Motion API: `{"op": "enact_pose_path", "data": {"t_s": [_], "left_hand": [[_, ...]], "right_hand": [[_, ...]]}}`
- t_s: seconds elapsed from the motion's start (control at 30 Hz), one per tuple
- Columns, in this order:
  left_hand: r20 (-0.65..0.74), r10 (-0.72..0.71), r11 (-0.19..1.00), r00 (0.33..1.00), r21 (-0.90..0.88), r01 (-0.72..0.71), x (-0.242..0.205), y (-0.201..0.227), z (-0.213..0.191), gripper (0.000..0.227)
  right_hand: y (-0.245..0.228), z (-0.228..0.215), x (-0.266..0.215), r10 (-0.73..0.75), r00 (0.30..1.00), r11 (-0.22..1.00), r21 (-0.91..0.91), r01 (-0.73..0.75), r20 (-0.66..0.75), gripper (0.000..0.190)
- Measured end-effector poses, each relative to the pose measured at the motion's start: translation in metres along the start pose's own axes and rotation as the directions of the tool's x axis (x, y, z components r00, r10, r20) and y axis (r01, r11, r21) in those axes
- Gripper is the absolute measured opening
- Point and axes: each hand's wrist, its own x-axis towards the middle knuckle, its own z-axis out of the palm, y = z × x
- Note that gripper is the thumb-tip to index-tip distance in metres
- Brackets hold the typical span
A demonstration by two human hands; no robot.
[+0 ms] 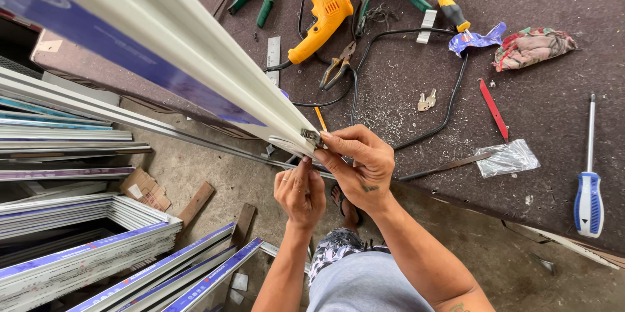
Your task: The person assembles a window frame by inserting a small metal piece into a slot on the frame and securing it with a screwdriver. They then insert a key into the lock mechanism and turn it to test the assembly.
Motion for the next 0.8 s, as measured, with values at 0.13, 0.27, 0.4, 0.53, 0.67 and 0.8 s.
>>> {"op": "enact_pose_path", "data": {"t_s": [0.13, 0.27, 0.4, 0.53, 0.67, 0.8], "left_hand": [[0.013, 0.079, 0.992, 0.997, 0.094, -0.08, 0.0, -0.008, 0.001, 0.033], [0.029, 0.081, 0.988, 0.996, 0.126, -0.084, -0.002, -0.01, 0.003, 0.032], [0.043, 0.109, 0.99, 0.993, 0.081, -0.112, -0.005, -0.011, 0.002, 0.033], [0.105, 0.076, 0.997, 0.992, -0.004, -0.076, -0.006, -0.014, -0.011, 0.034], [0.009, -0.212, 0.968, 0.977, -0.139, 0.211, 0.005, -0.005, -0.025, 0.029], [-0.146, -0.192, 0.963, 0.97, -0.221, 0.157, 0.039, 0.016, -0.037, 0.072]], "right_hand": [[-0.005, -0.003, 0.006, -0.044, 0.999, 0.988, -0.144, 0.048, 0.027, 0.032], [-0.011, -0.005, 0.011, -0.058, 0.997, 0.987, -0.145, 0.066, 0.059, 0.032], [-0.017, -0.006, 0.013, -0.047, 0.995, 0.975, -0.212, 0.066, 0.093, 0.033], [-0.017, -0.003, 0.013, -0.06, 0.995, 0.966, -0.245, 0.077, 0.075, 0.034], [-0.015, -0.005, 0.013, -0.003, 0.996, 0.976, -0.215, 0.021, 0.084, 0.034], [-0.018, -0.007, 0.015, 0.04, 0.992, 0.985, -0.172, -0.018, 0.123, 0.036]]}}
